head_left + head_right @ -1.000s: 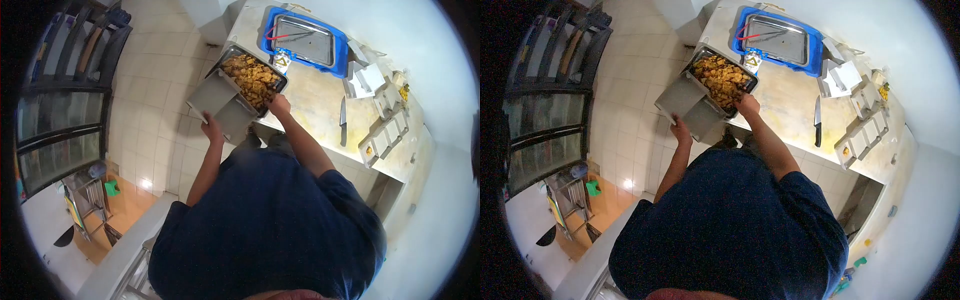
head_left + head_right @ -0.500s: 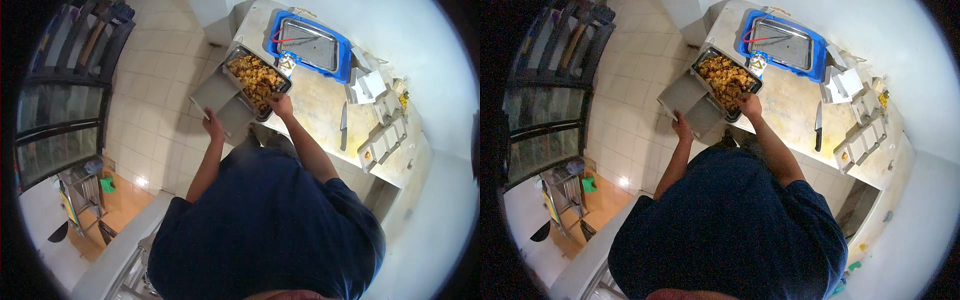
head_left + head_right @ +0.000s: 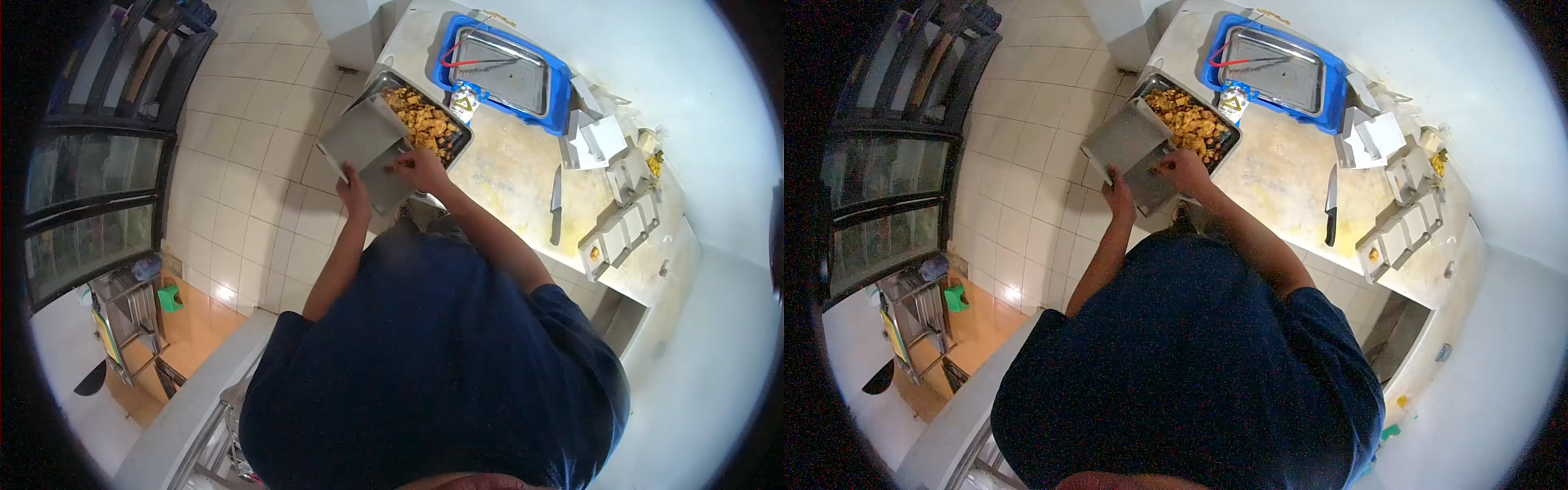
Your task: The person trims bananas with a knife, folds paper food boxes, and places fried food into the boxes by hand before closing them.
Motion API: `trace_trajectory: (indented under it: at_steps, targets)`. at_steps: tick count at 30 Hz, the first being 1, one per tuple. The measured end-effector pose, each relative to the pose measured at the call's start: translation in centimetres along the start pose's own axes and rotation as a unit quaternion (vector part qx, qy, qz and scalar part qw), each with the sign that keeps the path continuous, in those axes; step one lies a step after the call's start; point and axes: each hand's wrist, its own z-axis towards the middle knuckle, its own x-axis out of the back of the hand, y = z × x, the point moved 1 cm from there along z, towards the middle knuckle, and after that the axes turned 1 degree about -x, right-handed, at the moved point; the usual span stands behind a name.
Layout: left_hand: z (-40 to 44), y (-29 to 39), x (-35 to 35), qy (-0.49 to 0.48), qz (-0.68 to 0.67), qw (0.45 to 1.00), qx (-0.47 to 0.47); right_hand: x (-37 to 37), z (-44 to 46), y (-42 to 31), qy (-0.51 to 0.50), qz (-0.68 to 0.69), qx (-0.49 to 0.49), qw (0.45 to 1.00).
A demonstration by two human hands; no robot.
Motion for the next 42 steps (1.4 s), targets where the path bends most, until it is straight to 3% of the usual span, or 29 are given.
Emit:
trace_trajectory:
  at_steps: [8,12,15,17,20,23,27,31,34,35,38,42]
  targets:
    - [-0.9,1.2,-1.2,-0.006,0.014,1.000,-0.002,5.6,-2.4,-0.2,0.033,0.088,0.016,0.995]
    - [-1.5,1.3,-3.8,-0.037,-0.010,0.999,0.015,6.3,-5.1,2.9,0.142,0.026,-0.015,0.989]
    - [-2.0,0.3,-6.2,-0.086,-0.003,0.996,0.032,7.1,-8.3,4.9,0.165,0.026,-0.151,0.974]
    - [-3.2,1.2,-8.3,-0.140,-0.003,0.989,0.043,7.6,-10.9,6.1,0.180,0.054,-0.181,0.966]
    - [-5.6,4.1,-12.4,-0.131,0.145,0.970,0.146,7.8,-14.3,8.2,0.180,0.127,-0.196,0.956]
    - [-8.2,2.6,-17.0,-0.239,-0.018,0.969,0.057,9.8,-17.3,8.3,0.157,0.333,-0.209,0.906]
    - [-13.8,3.3,-22.9,-0.292,0.059,0.953,0.051,13.3,-20.7,8.0,0.213,0.525,-0.194,0.801]
    - [-20.3,3.9,-28.2,-0.426,0.072,0.897,0.096,15.5,-23.7,12.0,0.223,0.557,-0.171,0.782]
    - [-24.7,2.7,-32.2,-0.489,0.067,0.867,0.069,17.0,-25.7,13.0,0.328,0.629,-0.157,0.688]
    - [-25.7,2.5,-33.3,-0.516,0.133,0.844,0.053,17.4,-26.4,13.5,0.356,0.651,-0.153,0.653]
    - [-28.2,0.2,-35.6,-0.585,0.148,0.797,0.018,18.7,-27.7,14.8,0.406,0.679,-0.159,0.591]
    - [-31.8,1.4,-36.7,-0.612,0.230,0.757,-0.003,20.1,-28.8,18.7,0.413,0.685,-0.151,0.581]
